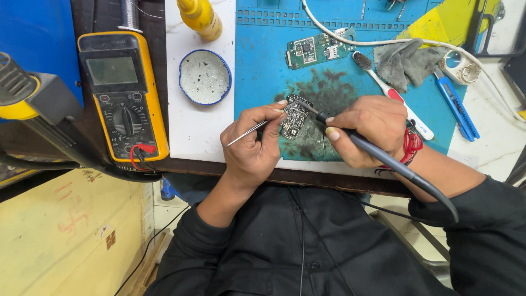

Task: The person uses a soldering iron and tweezers to apply solder to multiple points on a small circuit board. The person holds the board steady with tweezers while applying heat and solder to specific pads and components.

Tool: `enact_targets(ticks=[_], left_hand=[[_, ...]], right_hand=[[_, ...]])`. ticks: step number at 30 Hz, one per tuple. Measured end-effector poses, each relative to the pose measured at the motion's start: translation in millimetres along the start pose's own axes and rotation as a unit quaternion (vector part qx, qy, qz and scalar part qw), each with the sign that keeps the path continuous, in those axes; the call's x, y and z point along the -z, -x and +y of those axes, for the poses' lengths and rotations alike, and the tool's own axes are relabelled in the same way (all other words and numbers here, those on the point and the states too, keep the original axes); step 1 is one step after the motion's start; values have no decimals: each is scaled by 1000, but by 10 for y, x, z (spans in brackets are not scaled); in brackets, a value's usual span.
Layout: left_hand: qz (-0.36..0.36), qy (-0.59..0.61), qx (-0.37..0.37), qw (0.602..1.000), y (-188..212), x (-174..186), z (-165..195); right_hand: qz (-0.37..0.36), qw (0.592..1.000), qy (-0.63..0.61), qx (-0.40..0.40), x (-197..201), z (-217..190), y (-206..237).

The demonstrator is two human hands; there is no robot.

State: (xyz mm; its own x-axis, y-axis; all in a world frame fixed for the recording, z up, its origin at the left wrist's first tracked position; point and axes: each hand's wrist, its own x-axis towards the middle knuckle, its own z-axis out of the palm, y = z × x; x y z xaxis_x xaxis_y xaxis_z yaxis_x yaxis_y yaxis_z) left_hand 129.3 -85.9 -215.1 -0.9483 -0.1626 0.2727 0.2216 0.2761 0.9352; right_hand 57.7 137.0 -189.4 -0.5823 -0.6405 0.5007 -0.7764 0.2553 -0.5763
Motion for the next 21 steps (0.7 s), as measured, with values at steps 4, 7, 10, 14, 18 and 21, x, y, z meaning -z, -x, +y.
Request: enact_targets(ticks=[4,7,10,14,18,21], left_hand=[[0,-7,-1,1000,2,1,4],[-1,-2,3,1000,-1,5,1],[2,-8,3,1000,4,3,2],[2,-2,5,1000,7,4,-4],[2,-5,1,1000,12,7,-1],[2,-2,7,1000,14,0,8]], right_hand=[[-7,1000,-7,-4,5,-12,2],[-3,1000,4,-4,-1,-14,1],[-7,1000,-4,-2,-7,-14,0],[-3,1000,5,-5,-17,-24,4],[-4,1000,4,-2,-18,-25,7],[-7,1000,1,-3,-5,-24,12]])
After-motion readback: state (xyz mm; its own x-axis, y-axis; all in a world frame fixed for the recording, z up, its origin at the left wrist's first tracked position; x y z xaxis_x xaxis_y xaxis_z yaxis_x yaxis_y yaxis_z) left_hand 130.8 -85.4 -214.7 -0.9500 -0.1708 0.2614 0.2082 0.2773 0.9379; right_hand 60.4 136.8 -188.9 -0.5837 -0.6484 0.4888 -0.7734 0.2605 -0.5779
